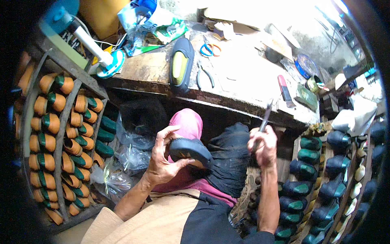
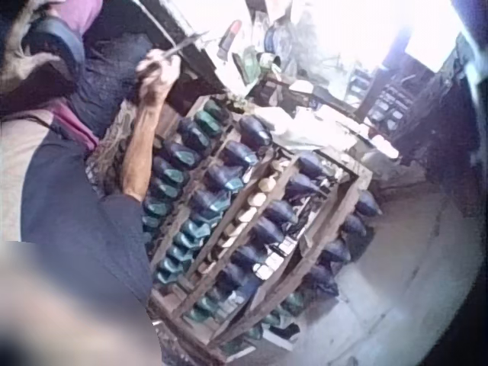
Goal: The person is repairing a black slip-on shoe by repeatedly hammering the sole and using a curved metal tool to press and shape the shoe's edge. The person holds the shoe with one hand and uses a hammer and a curved tool with the other hand to work on the sole and upper parts.
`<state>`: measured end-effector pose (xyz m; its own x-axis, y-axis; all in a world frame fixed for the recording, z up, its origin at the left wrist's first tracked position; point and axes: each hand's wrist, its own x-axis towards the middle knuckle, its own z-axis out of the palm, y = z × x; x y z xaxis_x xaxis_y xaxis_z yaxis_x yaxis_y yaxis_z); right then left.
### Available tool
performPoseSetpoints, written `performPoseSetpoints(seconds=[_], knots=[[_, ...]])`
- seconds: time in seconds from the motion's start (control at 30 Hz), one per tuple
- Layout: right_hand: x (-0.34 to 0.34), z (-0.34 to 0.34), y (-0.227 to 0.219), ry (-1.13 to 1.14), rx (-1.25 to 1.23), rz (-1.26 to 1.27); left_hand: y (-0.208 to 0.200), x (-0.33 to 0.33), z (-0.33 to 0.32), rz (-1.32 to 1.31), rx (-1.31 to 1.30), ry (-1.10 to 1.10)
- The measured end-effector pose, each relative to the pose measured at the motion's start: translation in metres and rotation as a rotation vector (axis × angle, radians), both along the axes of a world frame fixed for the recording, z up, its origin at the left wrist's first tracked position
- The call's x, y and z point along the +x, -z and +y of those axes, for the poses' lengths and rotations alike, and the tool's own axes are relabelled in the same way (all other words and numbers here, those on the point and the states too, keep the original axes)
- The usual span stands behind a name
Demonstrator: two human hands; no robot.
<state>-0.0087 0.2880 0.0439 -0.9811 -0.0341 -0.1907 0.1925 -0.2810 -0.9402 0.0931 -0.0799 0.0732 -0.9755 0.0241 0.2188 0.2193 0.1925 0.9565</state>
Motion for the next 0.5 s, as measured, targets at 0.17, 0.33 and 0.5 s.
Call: performPoseSetpoints(seconds=[0.17,0.33,0.5], knots=[[0.105,-0.048,0.02,-0.066,0.092,-0.387,0.0,0.009,0.023,-0.002,-0.016,0.283],[0.141,-0.061,0.049,-0.048,0.268,-0.352,0.016,0.03,0.043,-0.02,-0.067,0.479],[0.13,-0.058,0.05,-0.077,0.165,-0.367,0.013,0.034,0.035,-0.04,-0.19,0.599]])
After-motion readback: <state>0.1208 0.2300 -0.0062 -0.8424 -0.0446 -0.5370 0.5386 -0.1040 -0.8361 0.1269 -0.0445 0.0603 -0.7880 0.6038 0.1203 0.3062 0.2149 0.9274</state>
